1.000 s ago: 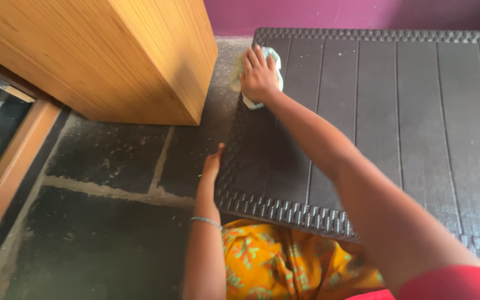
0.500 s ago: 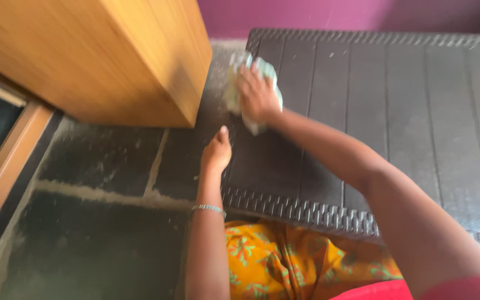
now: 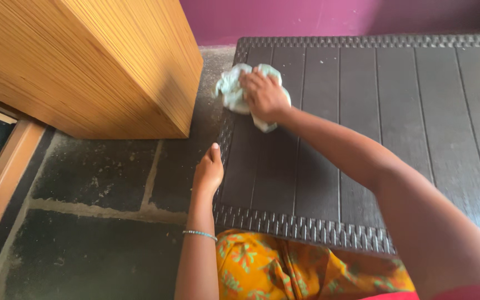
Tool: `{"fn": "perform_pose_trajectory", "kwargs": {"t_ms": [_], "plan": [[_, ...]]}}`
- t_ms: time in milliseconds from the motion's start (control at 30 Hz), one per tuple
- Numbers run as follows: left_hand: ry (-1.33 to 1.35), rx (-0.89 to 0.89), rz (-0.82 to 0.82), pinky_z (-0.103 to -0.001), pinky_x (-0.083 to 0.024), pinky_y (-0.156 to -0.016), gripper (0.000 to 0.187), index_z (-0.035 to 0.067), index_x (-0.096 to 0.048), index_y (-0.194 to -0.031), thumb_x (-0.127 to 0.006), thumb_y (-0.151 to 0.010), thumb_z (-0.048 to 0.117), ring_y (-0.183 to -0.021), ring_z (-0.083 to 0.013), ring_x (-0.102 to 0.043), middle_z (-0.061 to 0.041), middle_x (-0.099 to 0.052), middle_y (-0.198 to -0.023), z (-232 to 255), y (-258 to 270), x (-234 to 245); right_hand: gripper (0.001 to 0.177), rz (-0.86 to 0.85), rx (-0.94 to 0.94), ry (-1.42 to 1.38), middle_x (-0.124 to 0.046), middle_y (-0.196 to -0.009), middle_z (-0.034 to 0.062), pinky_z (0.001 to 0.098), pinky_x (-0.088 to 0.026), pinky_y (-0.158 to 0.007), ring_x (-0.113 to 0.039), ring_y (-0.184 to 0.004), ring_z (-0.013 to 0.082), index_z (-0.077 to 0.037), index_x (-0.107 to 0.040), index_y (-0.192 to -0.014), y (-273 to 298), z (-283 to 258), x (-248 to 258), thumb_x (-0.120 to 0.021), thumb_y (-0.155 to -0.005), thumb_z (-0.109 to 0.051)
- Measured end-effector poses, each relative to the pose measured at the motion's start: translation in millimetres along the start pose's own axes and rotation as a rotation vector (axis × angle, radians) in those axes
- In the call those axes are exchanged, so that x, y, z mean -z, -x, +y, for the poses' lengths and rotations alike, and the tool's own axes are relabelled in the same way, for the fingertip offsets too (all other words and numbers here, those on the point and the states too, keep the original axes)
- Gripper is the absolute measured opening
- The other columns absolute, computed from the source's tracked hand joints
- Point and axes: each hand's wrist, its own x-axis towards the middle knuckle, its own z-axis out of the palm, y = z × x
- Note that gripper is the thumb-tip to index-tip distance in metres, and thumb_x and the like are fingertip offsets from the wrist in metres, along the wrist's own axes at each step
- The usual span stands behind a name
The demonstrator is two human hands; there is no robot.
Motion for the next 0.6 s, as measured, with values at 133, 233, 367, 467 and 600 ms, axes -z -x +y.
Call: {"fn": "perform_pose_trajectory", "kwargs": {"t_ms": [133, 233, 367, 467, 600], "plan": [[0.007, 0.085, -0.017, -0.050, -0.042, -0.111, 0.067, 0.021, -0.058, -0.142, -0.025, -0.100, 0.061, -0.132, -0.0443, -0.053, -0.019, -0.063, -0.137, 8.4, 3.3, 4.9, 0.049, 0.083, -0.055, 0.065, -0.043, -0.153, 0.0169, 0.0633, -0.021, -0.120, -0.030, -0.149, 0.0391, -0.006, -0.051, -0.147, -67.9, 52.3, -30.6, -0.045, -0.104, -0.029], [0.020, 0.102, -0.016, -0.048, -0.042, -0.112, 0.069, 0.021, -0.060, -0.142, -0.026, -0.099, 0.063, -0.134, -0.0427, -0.052, -0.018, -0.062, -0.138, 6.9, 1.3, 3.4, 0.051, 0.086, -0.164, 0.054, -0.046, -0.157, 0.0082, 0.0570, -0.024, -0.120, -0.032, -0.151, 0.0319, -0.012, -0.053, -0.148, -92.8, 74.8, -39.5, -0.047, -0.101, -0.032], [0.059, 0.059, -0.024, -0.047, -0.040, -0.114, 0.073, 0.015, -0.060, -0.141, -0.027, -0.100, 0.065, -0.137, -0.0420, -0.050, -0.019, -0.060, -0.142, -4.6, -3.4, -0.1, 0.049, 0.078, -0.072, 0.030, -0.048, -0.157, 0.0070, 0.0546, -0.026, -0.120, -0.036, -0.148, 0.0307, -0.015, -0.056, -0.147, -79.9, 93.0, -34.6, -0.050, -0.104, -0.035], [0.078, 0.067, -0.008, -0.044, -0.039, -0.116, 0.075, 0.014, -0.061, -0.142, -0.031, -0.098, 0.066, -0.140, -0.0392, -0.049, -0.017, -0.060, -0.144, -8.2, -8.3, -1.7, 0.048, 0.085, 0.019, 0.038, -0.052, -0.154, 0.0066, 0.0527, -0.030, -0.119, -0.039, -0.146, 0.0304, -0.016, -0.059, -0.147, -70.0, 113.5, -13.2, -0.051, -0.103, -0.034], [0.159, 0.059, -0.010, -0.041, -0.039, -0.116, 0.075, 0.010, -0.058, -0.143, -0.035, -0.098, 0.065, -0.141, -0.0355, -0.049, -0.018, -0.059, -0.146, -10.7, -9.6, -5.5, 0.044, 0.115, -0.019, 0.084, -0.055, -0.150, 0.0101, 0.0527, -0.034, -0.113, -0.043, -0.140, 0.0337, -0.013, -0.063, -0.142, -28.7, 163.2, 14.6, -0.054, -0.103, -0.032]]}}
